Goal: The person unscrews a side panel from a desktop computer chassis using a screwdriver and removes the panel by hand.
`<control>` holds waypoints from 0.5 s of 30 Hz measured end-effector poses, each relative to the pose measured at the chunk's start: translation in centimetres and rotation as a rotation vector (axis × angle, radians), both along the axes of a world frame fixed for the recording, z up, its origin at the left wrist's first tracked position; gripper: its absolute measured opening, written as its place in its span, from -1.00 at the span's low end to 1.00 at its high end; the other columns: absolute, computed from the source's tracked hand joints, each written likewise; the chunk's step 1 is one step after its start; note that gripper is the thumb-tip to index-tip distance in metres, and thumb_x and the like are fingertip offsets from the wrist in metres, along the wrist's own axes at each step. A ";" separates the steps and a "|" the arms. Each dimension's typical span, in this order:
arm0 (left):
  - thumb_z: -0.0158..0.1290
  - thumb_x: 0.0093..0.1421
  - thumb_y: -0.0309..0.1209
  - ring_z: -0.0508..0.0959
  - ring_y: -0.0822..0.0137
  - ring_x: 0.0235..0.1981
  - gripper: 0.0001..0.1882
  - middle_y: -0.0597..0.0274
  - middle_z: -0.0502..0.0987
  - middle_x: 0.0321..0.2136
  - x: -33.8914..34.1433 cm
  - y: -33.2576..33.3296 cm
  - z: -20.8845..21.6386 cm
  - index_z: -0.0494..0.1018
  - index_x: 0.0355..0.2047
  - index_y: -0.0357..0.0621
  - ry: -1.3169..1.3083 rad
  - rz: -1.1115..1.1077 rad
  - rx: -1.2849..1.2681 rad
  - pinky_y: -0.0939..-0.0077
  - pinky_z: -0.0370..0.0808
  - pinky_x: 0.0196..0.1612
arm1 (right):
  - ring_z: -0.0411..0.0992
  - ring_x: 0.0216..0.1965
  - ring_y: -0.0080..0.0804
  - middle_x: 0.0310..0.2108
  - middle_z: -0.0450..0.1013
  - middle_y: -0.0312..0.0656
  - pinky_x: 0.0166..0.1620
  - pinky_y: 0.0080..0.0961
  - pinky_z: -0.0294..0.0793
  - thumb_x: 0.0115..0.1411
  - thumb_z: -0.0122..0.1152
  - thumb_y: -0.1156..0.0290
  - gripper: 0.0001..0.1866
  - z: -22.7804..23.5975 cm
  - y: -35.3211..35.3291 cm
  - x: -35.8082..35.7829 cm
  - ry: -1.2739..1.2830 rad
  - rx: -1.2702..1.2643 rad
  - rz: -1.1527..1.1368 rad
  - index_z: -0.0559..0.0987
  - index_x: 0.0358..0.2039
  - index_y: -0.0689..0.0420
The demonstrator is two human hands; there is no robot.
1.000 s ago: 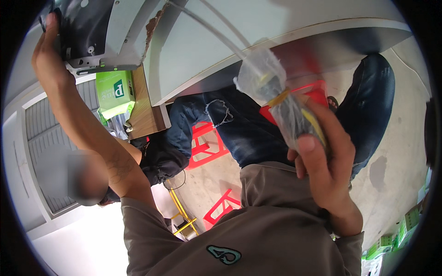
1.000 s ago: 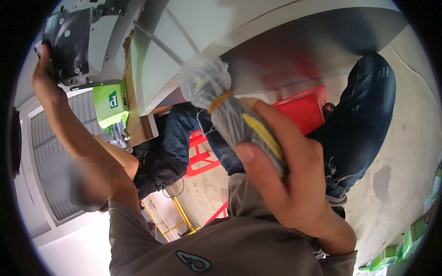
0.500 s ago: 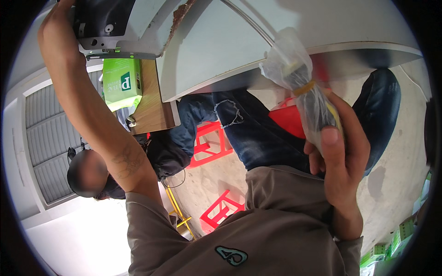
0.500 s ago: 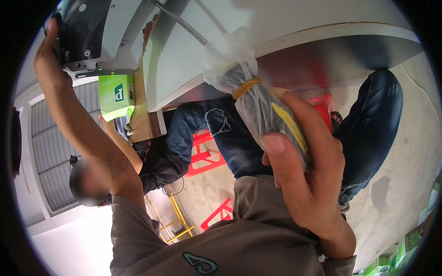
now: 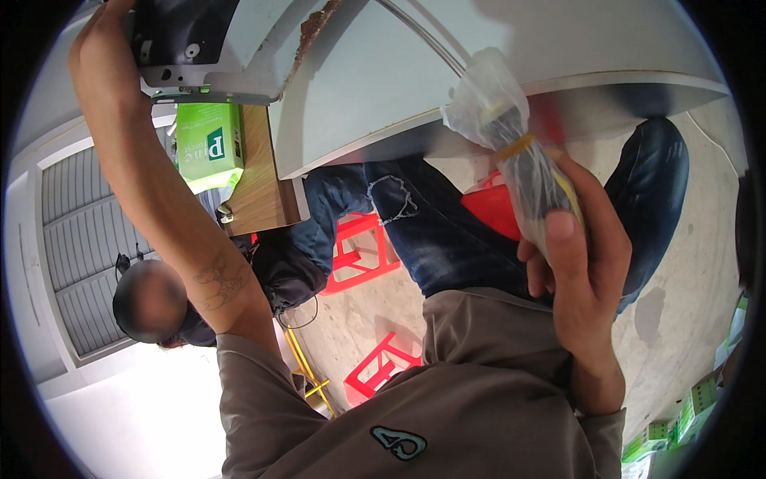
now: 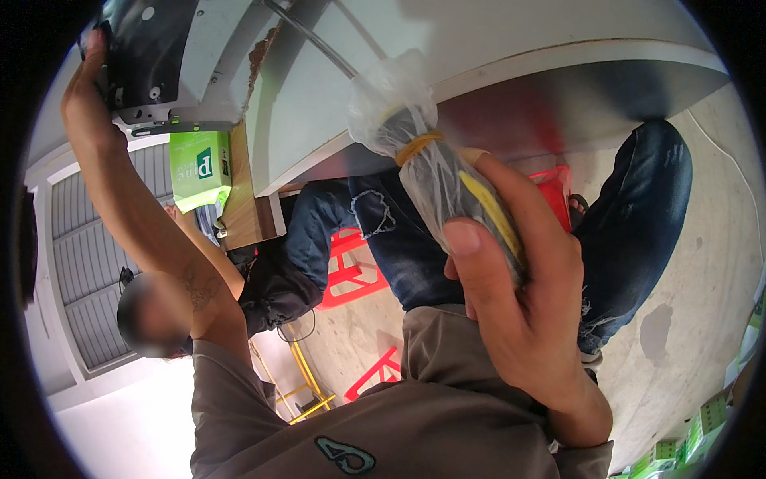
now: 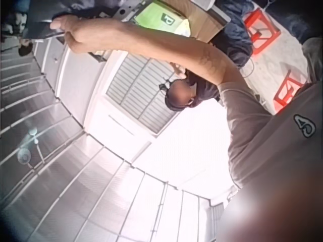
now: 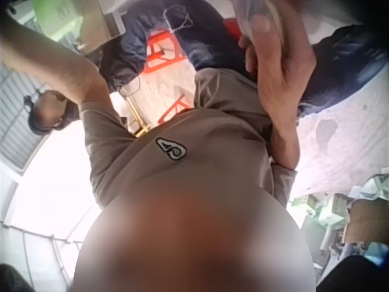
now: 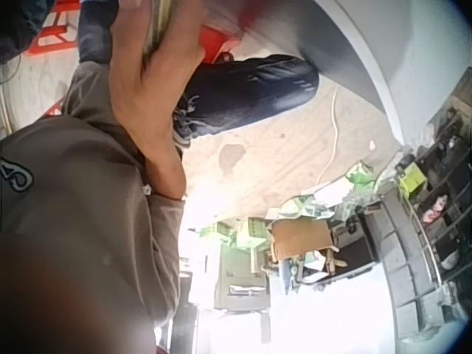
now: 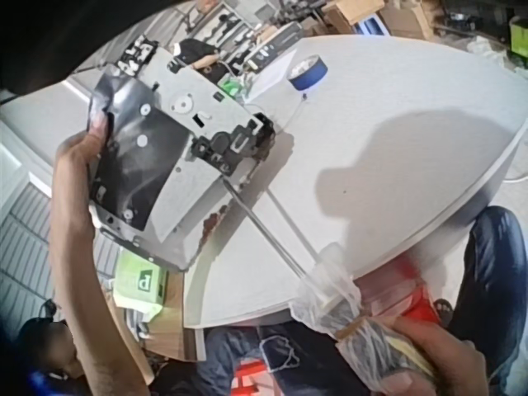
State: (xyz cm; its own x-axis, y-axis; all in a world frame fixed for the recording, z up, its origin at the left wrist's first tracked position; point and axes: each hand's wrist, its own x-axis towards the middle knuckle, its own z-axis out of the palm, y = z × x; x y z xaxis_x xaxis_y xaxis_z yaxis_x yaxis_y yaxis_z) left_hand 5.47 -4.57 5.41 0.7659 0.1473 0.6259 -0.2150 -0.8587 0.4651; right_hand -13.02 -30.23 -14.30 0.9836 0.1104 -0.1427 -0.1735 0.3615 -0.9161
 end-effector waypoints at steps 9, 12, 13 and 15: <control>0.14 0.23 -0.15 0.58 0.31 -0.17 -0.51 0.01 0.61 -0.16 0.0 -0.4 -0.1 0.54 -0.04 -0.38 -0.006 0.016 0.009 0.55 0.40 0.01 | 0.33 -0.57 -0.72 -0.44 0.48 -0.22 -0.58 -0.74 0.26 0.34 0.10 0.24 -0.51 0.3 -0.2 -0.1 0.010 0.034 0.024 0.38 0.13 0.36; 0.14 0.24 -0.15 0.58 0.31 -0.19 -0.51 0.02 0.61 -0.18 0.0 0.0 0.1 0.54 -0.04 -0.38 0.007 -0.005 0.002 0.55 0.40 0.00 | 0.33 -0.57 -0.72 -0.44 0.48 -0.22 -0.58 -0.73 0.26 0.35 0.10 0.24 -0.50 0.4 0.0 -0.1 0.023 0.029 0.000 0.37 0.13 0.37; 0.14 0.24 -0.16 0.58 0.32 -0.19 -0.51 0.02 0.61 -0.18 0.1 0.2 0.2 0.54 -0.04 -0.39 0.026 -0.009 -0.005 0.55 0.40 -0.01 | 0.33 -0.57 -0.72 -0.45 0.48 -0.22 -0.58 -0.73 0.26 0.35 0.10 0.24 -0.50 0.3 0.0 -0.1 0.010 0.023 0.005 0.37 0.13 0.37; 0.14 0.24 -0.16 0.58 0.33 -0.19 -0.51 0.03 0.61 -0.19 0.1 0.2 0.2 0.54 -0.04 -0.39 0.046 -0.015 -0.013 0.55 0.41 -0.02 | 0.33 -0.57 -0.72 -0.45 0.48 -0.22 -0.57 -0.73 0.25 0.35 0.10 0.24 -0.50 0.4 0.0 -0.1 -0.003 0.017 0.008 0.37 0.13 0.37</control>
